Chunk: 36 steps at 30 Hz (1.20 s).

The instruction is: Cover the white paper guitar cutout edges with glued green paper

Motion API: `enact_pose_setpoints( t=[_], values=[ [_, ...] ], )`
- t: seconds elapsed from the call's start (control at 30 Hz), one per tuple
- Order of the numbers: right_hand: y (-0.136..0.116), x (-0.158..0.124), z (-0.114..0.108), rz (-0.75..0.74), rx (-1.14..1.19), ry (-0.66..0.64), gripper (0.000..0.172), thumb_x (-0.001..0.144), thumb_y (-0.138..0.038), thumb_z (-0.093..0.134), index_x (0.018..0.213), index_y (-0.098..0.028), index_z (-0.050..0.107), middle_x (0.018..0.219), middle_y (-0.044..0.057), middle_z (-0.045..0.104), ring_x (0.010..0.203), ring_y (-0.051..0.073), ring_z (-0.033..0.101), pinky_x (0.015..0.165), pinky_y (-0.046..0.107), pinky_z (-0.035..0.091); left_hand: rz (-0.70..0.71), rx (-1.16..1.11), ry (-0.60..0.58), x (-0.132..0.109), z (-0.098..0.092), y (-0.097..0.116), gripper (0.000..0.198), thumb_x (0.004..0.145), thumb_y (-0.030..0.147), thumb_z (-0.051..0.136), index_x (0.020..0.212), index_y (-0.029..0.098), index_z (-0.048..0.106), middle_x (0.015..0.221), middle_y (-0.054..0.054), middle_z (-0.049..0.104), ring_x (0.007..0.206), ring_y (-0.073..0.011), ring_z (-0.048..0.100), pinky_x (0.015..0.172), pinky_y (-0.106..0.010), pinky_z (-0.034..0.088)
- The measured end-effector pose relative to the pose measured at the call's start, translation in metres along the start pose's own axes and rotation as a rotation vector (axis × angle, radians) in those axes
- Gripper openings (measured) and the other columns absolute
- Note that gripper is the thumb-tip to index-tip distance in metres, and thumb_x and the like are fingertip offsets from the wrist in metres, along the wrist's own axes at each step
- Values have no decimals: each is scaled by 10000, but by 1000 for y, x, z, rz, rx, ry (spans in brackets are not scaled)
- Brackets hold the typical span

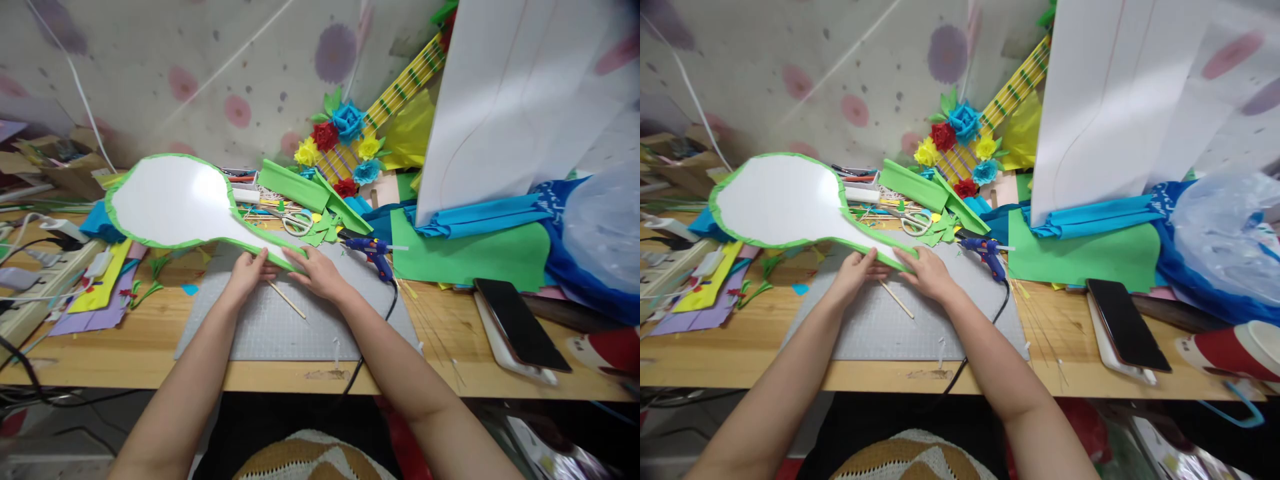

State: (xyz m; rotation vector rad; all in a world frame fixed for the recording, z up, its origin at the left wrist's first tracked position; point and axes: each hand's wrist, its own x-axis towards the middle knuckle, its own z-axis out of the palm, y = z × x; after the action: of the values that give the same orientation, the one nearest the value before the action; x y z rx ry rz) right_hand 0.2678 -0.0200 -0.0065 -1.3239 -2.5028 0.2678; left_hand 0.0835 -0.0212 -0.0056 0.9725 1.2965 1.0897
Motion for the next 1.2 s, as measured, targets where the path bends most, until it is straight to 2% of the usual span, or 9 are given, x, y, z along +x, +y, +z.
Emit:
enact_pose_setpoints(
  t=[0.07,0.13,0.23,0.33,0.57,0.7,0.87,1.03,1.2],
  values=[
    [9,-3,-2,2,54,-6,611,870,-358,529,1424,-209,319,1196,147,491,1079,230,491,924,359,407,-64,170,-106,-2,-9,6,387,727,525,604,706,144,541,593,-73,659,486,-164,612,440,-255,467],
    [17,-5,-5,11,66,-24,620,862,-343,542,1420,-190,319,1200,152,496,1082,238,489,935,379,401,40,307,-123,-3,-18,9,345,770,494,557,692,159,532,557,-43,638,412,-123,546,399,-223,403],
    [26,-7,-8,6,51,-59,607,861,-342,541,1412,-193,334,1227,163,488,1091,253,489,947,414,390,394,464,92,-3,-29,10,265,822,415,495,708,181,543,543,16,595,426,-84,480,454,-207,382],
    [32,-6,-9,-14,61,-79,598,857,-353,548,1404,-213,350,1249,153,486,1109,252,487,960,417,385,527,633,271,0,-32,9,229,828,371,494,696,196,558,590,25,602,524,-98,512,551,-223,402],
    [37,-12,-21,-5,76,18,535,834,-368,578,1322,-180,463,1341,171,421,1250,272,392,1011,424,341,773,953,281,12,-37,-1,179,732,289,642,882,199,600,908,-47,668,932,-220,561,851,-346,421],
    [44,-40,-54,-6,202,-30,290,861,-390,512,1045,-197,625,1091,102,582,1031,213,534,896,360,415,820,1047,246,17,-45,-6,225,764,263,614,983,208,612,1046,-62,648,1033,-244,532,915,-394,388],
    [72,-89,-85,405,214,-349,366,819,-480,492,608,-183,525,605,4,564,590,131,496,554,249,363,832,1028,256,19,-43,-5,99,775,253,610,862,212,631,1004,-45,669,994,-228,557,900,-386,391],
    [105,-100,-77,680,9,-8,387,665,-565,632,648,-196,514,608,4,549,557,141,479,506,256,320,818,995,310,17,-39,-2,148,766,281,630,658,206,563,894,-31,680,916,-214,577,867,-369,401],
    [108,-73,-52,707,61,112,405,639,-534,660,824,-174,636,861,95,653,831,239,593,702,317,435,754,1074,303,15,-40,-4,163,746,259,636,897,205,605,983,-55,662,978,-246,554,868,-383,397]
  ],
)
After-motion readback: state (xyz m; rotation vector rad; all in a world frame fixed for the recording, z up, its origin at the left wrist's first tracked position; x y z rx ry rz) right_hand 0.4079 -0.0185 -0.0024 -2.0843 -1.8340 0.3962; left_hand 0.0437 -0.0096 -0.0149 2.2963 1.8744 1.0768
